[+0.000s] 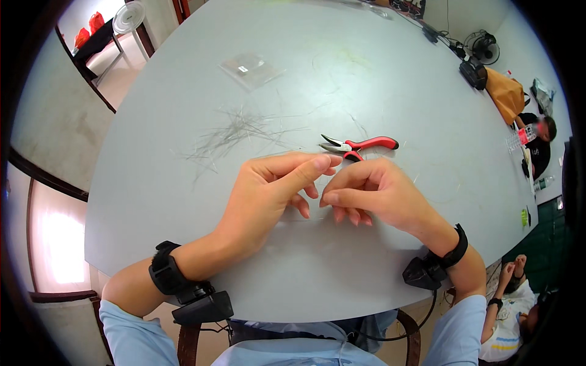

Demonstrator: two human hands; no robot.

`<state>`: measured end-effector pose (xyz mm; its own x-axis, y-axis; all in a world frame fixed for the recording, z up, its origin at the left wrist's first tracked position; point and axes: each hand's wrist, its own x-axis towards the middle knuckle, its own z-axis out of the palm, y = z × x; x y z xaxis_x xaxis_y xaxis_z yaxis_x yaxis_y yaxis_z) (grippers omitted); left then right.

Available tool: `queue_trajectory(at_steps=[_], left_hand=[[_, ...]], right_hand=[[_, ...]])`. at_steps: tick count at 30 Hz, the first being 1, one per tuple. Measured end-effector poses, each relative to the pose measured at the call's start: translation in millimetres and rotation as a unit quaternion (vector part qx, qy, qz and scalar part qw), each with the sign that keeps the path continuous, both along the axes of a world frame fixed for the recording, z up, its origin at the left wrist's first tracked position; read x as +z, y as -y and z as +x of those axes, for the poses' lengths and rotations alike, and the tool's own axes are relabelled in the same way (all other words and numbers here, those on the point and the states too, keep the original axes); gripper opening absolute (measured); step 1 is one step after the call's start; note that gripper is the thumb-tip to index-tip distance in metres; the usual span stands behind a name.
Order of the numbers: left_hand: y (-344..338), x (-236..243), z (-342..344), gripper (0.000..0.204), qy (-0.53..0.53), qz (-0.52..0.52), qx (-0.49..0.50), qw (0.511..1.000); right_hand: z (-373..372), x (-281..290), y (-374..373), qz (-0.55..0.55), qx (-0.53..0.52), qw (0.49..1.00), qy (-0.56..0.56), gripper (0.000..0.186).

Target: The person threads a fishing line through a metal sleeve to form a loop and uses pliers to crimp the sleeve shut.

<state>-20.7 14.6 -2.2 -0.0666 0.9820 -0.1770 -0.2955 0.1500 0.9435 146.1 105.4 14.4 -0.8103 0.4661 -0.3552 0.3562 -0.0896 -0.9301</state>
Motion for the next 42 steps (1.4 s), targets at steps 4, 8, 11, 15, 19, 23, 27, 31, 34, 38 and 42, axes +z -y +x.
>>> queue_trajectory(at_steps=[4,8,11,15,19,23,27,31,34,38,42], left_hand=[[0.7,-2.3,-0.5,0.027,-0.012,0.004,-0.019,1.0],[-0.4,-6.4,2.7,0.028,0.001,0.016,-0.004,1.0],[-0.9,-6.2,2.7,0.028,0.01,0.007,-0.008,1.0],[-0.7,-4.1,2.6,0.029,0.019,-0.005,-0.009,1.0],[0.1,-3.6,2.7,0.03,0.021,-0.004,-0.017,1.0],[0.0,-5.1,2.5,0.031,0.02,-0.005,-0.021,1.0],[0.3,-4.7,2.7,0.031,0.02,-0.007,-0.021,1.0],[0.5,-1.9,3.3,0.03,0.031,-0.023,-0.029,0.999],[0.5,-4.8,2.4,0.029,0.02,-0.009,-0.034,0.999],[1.0,-1.1,1.6,0.029,0.022,-0.02,-0.045,0.999],[0.5,-1.2,0.7,0.031,0.03,-0.024,-0.042,0.998]], right_hand=[[1.4,-1.8,-2.0,-0.003,-0.018,0.999,-0.028,0.013],[0.5,0.0,0.0,0.007,-0.045,0.998,-0.046,0.014],[0.3,-1.9,1.5,0.034,-0.069,0.995,-0.068,0.014],[-0.3,-0.5,4.1,0.05,-0.092,0.991,-0.083,0.015],[-1.0,-3.8,5.1,0.018,-0.096,0.99,-0.098,0.015],[1.0,-9.7,3.1,-0.024,-0.094,0.988,-0.118,0.016],[1.5,-11.1,1.8,-0.102,-0.094,0.983,-0.118,0.015],[3.1,-12.6,1.2,-0.157,-0.08,0.976,-0.125,0.015],[3.1,-11.9,2.0,-0.158,-0.076,0.978,-0.109,0.016],[2.2,-12.6,2.4,-0.138,-0.068,0.983,-0.1,0.017],[4.3,-10.1,0.9,-0.12,-0.059,0.986,-0.098,0.017]])
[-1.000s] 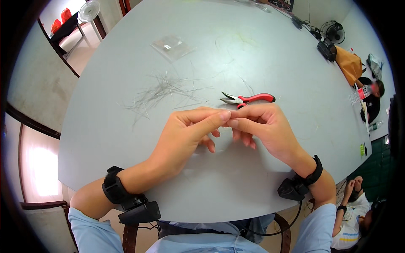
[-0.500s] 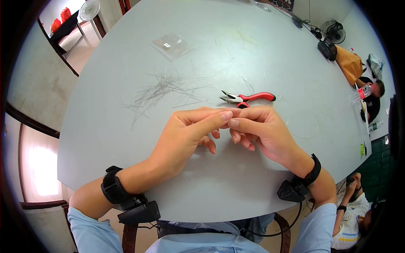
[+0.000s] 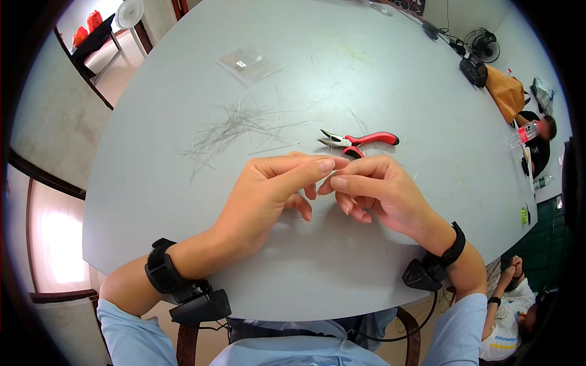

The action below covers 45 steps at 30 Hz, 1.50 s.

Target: The person threads a fishing line through a metal sleeve to form a loop and uses pliers to crimp the sleeve shut.

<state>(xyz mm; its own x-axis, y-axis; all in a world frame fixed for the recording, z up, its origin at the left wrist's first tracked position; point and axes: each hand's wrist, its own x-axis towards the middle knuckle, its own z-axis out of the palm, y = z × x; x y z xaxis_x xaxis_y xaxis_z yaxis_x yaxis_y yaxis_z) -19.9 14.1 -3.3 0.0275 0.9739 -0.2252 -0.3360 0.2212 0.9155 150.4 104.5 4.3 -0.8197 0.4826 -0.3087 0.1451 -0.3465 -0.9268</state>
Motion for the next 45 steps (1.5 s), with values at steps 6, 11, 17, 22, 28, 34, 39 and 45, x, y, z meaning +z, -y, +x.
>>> queue_trajectory(at_steps=[6,11,17,22,28,34,39,45], left_hand=[[-0.8,-2.0,1.5,0.029,0.002,0.009,0.017,1.0],[-1.2,-3.6,0.9,0.029,0.005,0.011,0.017,1.0],[-1.2,-5.3,0.6,0.028,0.005,0.006,0.016,1.0],[-0.8,-2.8,1.6,0.028,0.0,0.005,0.022,1.0],[-0.9,-4.6,1.9,0.027,-0.001,0.007,0.026,1.0],[-1.2,-2.1,2.8,0.028,-0.005,0.003,0.027,1.0],[-1.2,-3.8,2.2,0.029,-0.007,0.009,0.029,1.0],[0.0,-0.9,1.5,0.03,-0.011,-0.003,0.016,1.0]], right_hand=[[-0.9,-0.6,1.5,0.027,-0.015,1.0,-0.006,0.016],[-1.4,-3.8,3.0,0.046,-0.023,0.998,-0.025,0.013],[-1.8,-1.8,3.8,0.071,-0.031,0.997,-0.022,0.013],[-1.2,-2.3,3.3,0.067,-0.05,0.996,-0.022,0.012],[-1.9,-4.1,4.6,0.068,-0.061,0.996,-0.025,0.014],[-3.6,-6.4,9.4,0.098,-0.086,0.991,-0.017,0.018],[-3.5,-1.3,9.9,0.079,-0.075,0.994,-0.019,0.019],[-1.3,-1.7,7.9,0.076,-0.05,0.996,0.001,0.019]])
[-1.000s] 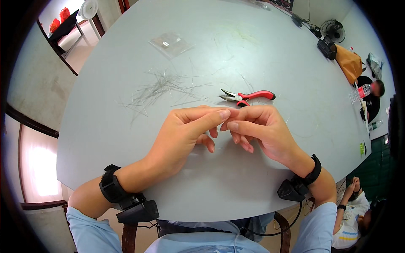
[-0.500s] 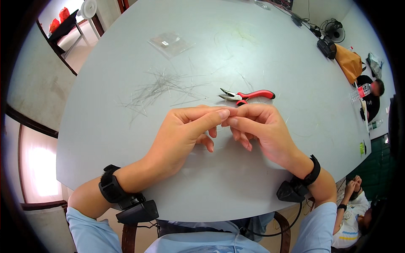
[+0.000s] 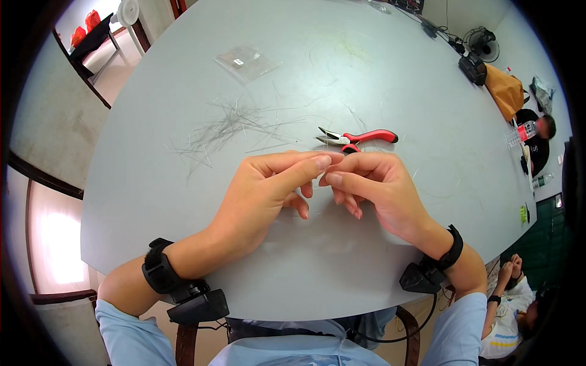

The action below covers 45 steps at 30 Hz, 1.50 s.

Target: The person threads a fishing line through a metal sleeve to form a loop and uses pliers to crimp the sleeve shut.

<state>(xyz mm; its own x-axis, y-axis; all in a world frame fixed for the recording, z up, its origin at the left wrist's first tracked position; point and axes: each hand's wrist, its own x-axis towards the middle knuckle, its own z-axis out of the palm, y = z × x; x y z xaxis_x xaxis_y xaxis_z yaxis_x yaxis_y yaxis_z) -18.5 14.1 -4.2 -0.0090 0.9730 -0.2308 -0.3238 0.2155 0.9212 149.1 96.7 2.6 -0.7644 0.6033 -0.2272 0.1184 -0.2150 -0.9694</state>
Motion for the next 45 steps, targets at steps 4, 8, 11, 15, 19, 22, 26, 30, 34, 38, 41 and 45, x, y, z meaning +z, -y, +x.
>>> queue_trajectory(at_steps=[4,8,11,15,19,22,26,30,34,38,41,45], left_hand=[[-0.5,-1.9,0.5,0.029,0.002,0.006,0.01,1.0],[-1.3,-2.8,1.9,0.029,-0.002,0.014,0.016,1.0],[-1.1,-2.8,1.9,0.029,-0.006,0.013,0.014,1.0],[-1.3,-4.0,1.7,0.029,-0.008,0.011,0.013,1.0],[-1.1,-3.4,1.4,0.029,-0.01,0.005,0.009,1.0],[-1.1,-4.9,1.0,0.03,-0.006,0.009,0.01,1.0],[-1.4,-3.3,2.6,0.03,-0.006,0.012,0.016,1.0],[-1.3,-5.1,2.2,0.03,-0.005,0.008,0.019,1.0],[-1.4,-5.2,1.8,0.029,-0.005,0.004,0.019,1.0],[-1.1,-5.5,2.2,0.029,-0.006,0.0,0.022,1.0],[-0.9,-3.6,3.2,0.028,-0.005,0.005,0.025,1.0],[-1.1,-4.1,3.0,0.027,-0.013,0.005,0.024,1.0]], right_hand=[[-1.8,-0.8,2.0,0.011,-0.031,0.999,-0.016,0.015],[-1.9,2.6,2.5,-0.01,-0.018,0.999,-0.028,0.015],[-0.8,3.2,1.6,-0.017,0.004,1.0,-0.015,0.024],[-0.5,-0.9,0.4,-0.002,-0.003,1.0,-0.01,0.022],[-1.1,-1.3,1.4,-0.002,-0.013,1.0,-0.017,0.02],[-0.1,0.4,1.0,-0.008,-0.001,1.0,-0.011,0.021],[-0.2,-2.5,1.3,-0.014,-0.011,1.0,-0.023,0.021],[-0.8,-2.0,2.4,-0.013,-0.014,0.999,-0.027,0.018],[-1.4,-5.3,1.8,-0.022,-0.023,0.999,-0.034,0.016],[-1.1,-6.0,2.1,-0.039,-0.03,0.998,-0.048,0.018],[-1.0,-4.6,2.1,-0.045,-0.026,0.998,-0.042,0.019],[-0.5,-7.8,1.7,-0.046,-0.03,0.998,-0.044,0.02]])
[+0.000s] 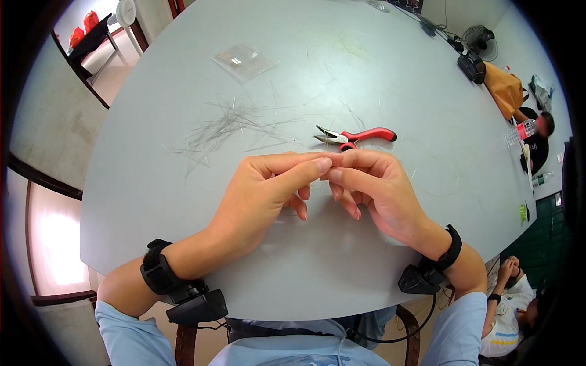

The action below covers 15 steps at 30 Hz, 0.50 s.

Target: The person threads a fishing line through a metal sleeve to form a loop and uses pliers to crimp the sleeve shut.

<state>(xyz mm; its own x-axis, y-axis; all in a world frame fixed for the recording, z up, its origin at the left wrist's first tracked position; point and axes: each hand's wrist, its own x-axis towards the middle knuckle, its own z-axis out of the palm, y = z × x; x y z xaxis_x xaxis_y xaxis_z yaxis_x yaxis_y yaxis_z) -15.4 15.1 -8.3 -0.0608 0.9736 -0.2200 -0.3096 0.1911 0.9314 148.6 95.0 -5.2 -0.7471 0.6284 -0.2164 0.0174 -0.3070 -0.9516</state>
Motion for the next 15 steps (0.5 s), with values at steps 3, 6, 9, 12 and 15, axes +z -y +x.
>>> queue_trajectory(at_steps=[3,6,9,12,15], left_hand=[[0.2,0.3,-0.5,0.027,-0.004,-0.002,-0.002,1.0],[-0.2,-0.3,-0.2,0.027,-0.003,-0.001,-0.002,1.0],[0.1,0.3,-0.2,0.027,-0.002,0.0,-0.004,1.0],[0.4,2.3,0.6,0.027,-0.003,0.0,-0.003,1.0],[0.7,2.2,0.5,0.027,-0.004,0.002,0.001,1.0]], right_hand=[[-0.2,0.2,0.3,-0.002,-0.007,1.0,0.005,0.02],[0.3,0.2,0.9,-0.004,-0.007,1.0,0.0,0.02],[0.1,2.0,1.3,-0.004,-0.002,1.0,-0.005,0.019],[-0.5,3.3,2.1,-0.01,-0.004,1.0,-0.007,0.02],[-1.0,1.2,2.2,-0.013,-0.011,1.0,-0.005,0.019]])
